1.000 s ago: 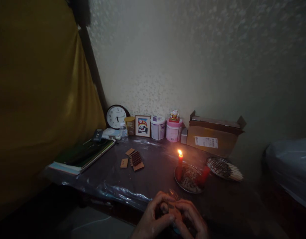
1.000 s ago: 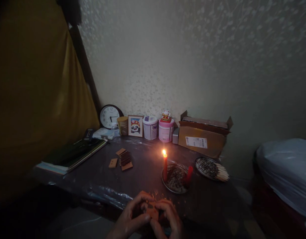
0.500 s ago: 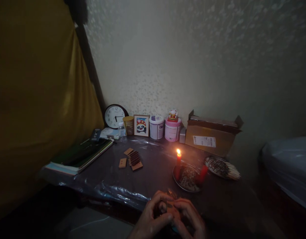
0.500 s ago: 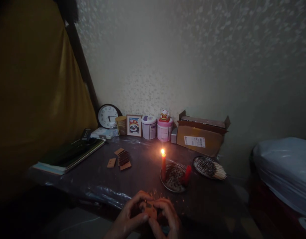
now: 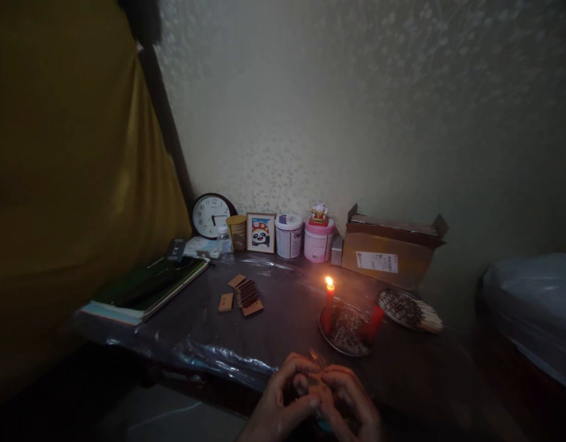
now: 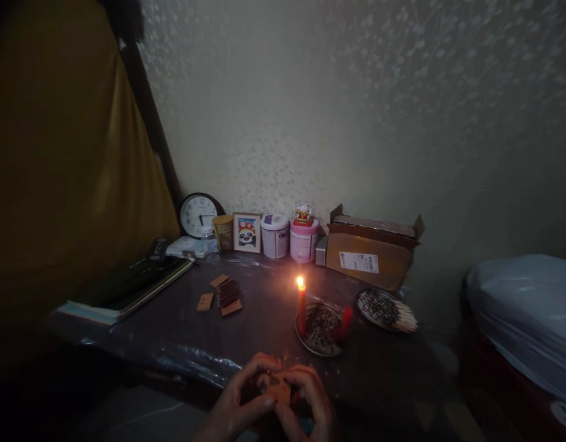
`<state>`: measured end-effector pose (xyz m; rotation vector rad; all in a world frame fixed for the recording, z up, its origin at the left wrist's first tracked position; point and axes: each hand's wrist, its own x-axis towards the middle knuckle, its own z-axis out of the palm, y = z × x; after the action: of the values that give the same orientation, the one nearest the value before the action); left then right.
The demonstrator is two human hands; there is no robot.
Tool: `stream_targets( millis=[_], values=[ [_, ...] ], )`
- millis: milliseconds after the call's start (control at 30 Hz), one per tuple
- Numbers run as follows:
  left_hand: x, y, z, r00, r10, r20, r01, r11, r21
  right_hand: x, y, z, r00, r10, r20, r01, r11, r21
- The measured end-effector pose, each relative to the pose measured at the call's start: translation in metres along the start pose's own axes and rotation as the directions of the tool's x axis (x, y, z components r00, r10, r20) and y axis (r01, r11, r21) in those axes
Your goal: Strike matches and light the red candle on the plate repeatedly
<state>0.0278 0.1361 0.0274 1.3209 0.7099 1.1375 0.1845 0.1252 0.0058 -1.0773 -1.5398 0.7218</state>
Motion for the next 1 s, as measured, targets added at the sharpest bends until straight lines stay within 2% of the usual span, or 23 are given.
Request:
stream_targets(
  millis=[367, 567, 833, 1000],
  values=[
    [-0.0012, 0.0038, 0.0028, 1.000, -0.014, 0.004, 0.014, 0.999, -0.051, 0.0022, -0.0043, 0.0009, 1.000, 0.019, -0.019, -0.019, 1.000, 0.012],
    [-0.0001, 0.0022, 0.0027, 1.000, 0.012, -0.008, -0.013, 1.000, -0.011, 0.0017, -0.0027, 0.0023, 0.998, 0.063, 0.014, -0.064, 0.996, 0.066],
    [0.0011, -0.0007, 0.0012, 1.000, 0.022, 0.003, -0.022, 1.000, 0.010, 0.0010, 0.0004, 0.0014, 0.999, 0.037, 0.019, -0.038, 0.997, 0.060],
    [0.0012, -0.0005, 0.0016, 1.000, 0.025, 0.000, -0.025, 1.000, 0.018, 0.0013, 0.0017, 0.0026, 1.000, -0.003, -0.024, 0.004, 0.999, 0.048]
  ],
)
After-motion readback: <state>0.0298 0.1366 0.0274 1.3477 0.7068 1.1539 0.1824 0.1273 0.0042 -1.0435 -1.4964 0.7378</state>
